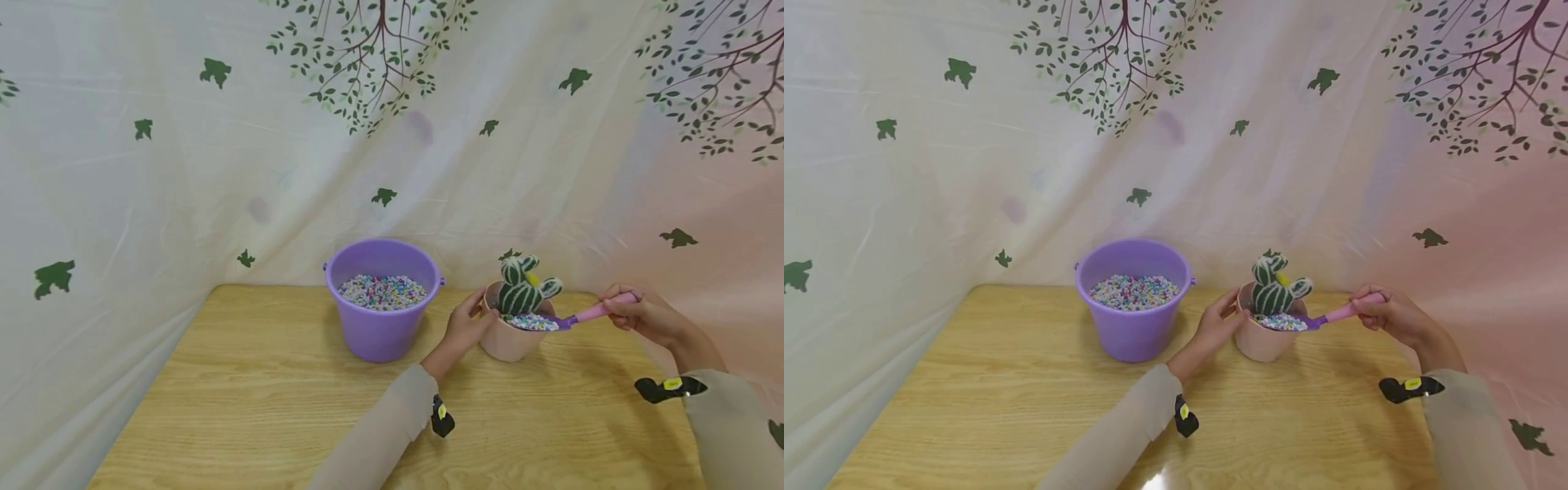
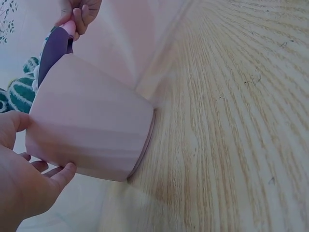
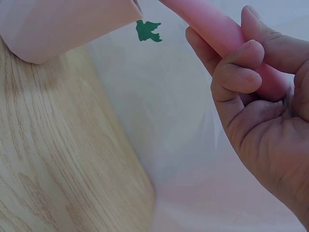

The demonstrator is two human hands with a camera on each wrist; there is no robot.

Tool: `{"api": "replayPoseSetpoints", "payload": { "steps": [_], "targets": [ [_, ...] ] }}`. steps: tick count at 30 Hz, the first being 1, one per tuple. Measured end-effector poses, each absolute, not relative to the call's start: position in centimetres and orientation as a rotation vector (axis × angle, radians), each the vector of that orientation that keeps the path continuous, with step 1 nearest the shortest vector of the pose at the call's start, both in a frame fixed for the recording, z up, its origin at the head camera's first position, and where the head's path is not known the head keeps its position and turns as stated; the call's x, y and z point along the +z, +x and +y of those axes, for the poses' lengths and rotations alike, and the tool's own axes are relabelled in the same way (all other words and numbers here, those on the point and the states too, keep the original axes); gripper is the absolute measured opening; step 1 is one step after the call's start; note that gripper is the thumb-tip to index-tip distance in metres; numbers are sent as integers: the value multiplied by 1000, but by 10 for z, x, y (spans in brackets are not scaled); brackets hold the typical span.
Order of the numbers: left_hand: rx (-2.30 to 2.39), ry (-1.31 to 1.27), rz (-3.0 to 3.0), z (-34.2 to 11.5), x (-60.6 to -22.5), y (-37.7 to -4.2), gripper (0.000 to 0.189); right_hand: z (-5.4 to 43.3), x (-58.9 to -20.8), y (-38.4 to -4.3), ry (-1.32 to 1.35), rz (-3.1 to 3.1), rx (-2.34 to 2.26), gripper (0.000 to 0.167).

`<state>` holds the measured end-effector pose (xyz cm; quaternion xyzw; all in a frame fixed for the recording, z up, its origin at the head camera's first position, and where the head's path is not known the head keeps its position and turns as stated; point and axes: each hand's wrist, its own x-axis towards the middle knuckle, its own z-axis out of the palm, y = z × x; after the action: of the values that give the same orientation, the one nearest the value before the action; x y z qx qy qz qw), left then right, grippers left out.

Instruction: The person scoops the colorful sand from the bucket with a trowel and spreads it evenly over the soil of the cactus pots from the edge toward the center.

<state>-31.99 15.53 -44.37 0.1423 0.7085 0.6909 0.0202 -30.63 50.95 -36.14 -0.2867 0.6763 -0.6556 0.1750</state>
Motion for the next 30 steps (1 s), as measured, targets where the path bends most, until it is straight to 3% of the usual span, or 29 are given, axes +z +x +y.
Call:
{"api": "replayPoseSetpoints", "payload": {
  "steps": [16,30],
  "targets": [
    [2158,401,2200,158,-446,-318,64,509,-356,-306,-776,1947,-1822,44],
    [2214,406,2192,155,-446,-321,54,507,-353,-304,-749,1978,-1802,41]
  ]
}}
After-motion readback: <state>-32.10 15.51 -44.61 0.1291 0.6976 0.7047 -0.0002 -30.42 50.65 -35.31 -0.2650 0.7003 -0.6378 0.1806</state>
